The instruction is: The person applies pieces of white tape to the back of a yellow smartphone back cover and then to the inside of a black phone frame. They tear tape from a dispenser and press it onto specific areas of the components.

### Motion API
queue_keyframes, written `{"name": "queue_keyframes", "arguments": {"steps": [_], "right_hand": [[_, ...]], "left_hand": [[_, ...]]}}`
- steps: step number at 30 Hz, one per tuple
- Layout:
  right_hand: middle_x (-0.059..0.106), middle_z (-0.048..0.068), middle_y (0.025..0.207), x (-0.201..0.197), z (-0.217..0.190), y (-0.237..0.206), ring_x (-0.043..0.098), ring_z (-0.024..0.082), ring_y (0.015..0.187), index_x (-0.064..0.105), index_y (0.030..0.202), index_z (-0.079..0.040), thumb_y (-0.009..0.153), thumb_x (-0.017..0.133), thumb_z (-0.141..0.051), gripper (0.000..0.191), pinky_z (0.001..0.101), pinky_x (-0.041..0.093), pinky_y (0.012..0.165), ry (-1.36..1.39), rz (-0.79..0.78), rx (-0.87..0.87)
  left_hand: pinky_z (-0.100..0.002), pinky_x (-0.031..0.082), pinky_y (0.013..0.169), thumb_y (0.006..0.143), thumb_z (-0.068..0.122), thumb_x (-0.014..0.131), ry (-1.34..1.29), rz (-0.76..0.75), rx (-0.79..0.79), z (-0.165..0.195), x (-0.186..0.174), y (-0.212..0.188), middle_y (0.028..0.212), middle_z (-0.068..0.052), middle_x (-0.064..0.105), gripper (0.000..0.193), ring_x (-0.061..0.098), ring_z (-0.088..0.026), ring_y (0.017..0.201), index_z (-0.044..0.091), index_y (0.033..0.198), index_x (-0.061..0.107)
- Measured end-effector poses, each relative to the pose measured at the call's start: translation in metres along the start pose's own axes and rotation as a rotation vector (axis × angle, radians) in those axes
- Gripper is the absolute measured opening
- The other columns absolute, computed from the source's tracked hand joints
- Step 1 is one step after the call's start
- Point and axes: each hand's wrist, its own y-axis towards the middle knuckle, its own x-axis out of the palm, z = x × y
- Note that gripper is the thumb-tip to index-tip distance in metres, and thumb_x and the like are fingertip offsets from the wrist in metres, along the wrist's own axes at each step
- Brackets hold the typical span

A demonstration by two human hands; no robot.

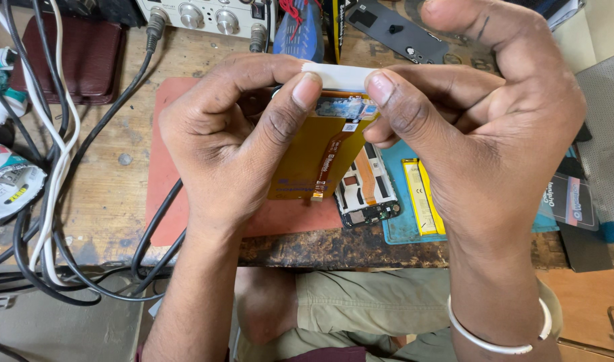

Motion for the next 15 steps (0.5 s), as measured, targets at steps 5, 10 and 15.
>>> {"name": "queue_keyframes", "arguments": {"steps": [5, 10, 15], "right_hand": [[0.070, 0.015, 0.108, 0.0009, -0.0016, -0.0002, 0.076, 0.019, 0.079, 0.052, 0.126, 0.007, 0.098, 0.077, 0.003, 0.038, 0.0254, 0.065, 0.066, 0.002, 0.011, 0.019], [0.072, 0.016, 0.105, -0.0002, -0.0004, 0.0004, 0.077, 0.019, 0.080, 0.052, 0.127, 0.007, 0.097, 0.077, 0.003, 0.039, 0.0256, 0.066, 0.066, 0.011, 0.006, 0.032], [0.070, 0.015, 0.113, -0.0034, 0.0031, 0.0050, 0.077, 0.022, 0.087, 0.053, 0.129, 0.007, 0.094, 0.076, 0.006, 0.042, 0.0300, 0.063, 0.071, 0.161, 0.011, 0.131]], "left_hand": [[-0.019, 0.055, 0.083, 0.108, 0.000, 0.076, -0.012, 0.007, -0.008, -0.0013, 0.0010, -0.0004, 0.103, -0.007, 0.073, 0.008, 0.067, -0.006, 0.091, -0.005, 0.112, 0.071], [-0.019, 0.055, 0.083, 0.109, 0.000, 0.076, -0.006, 0.013, -0.011, -0.0015, 0.0014, -0.0007, 0.102, -0.006, 0.073, 0.007, 0.067, -0.006, 0.091, -0.005, 0.112, 0.072], [-0.019, 0.054, 0.081, 0.108, 0.000, 0.077, 0.034, 0.036, -0.017, -0.0012, 0.0016, -0.0021, 0.100, -0.006, 0.073, 0.007, 0.067, -0.006, 0.088, -0.005, 0.111, 0.072]]}}
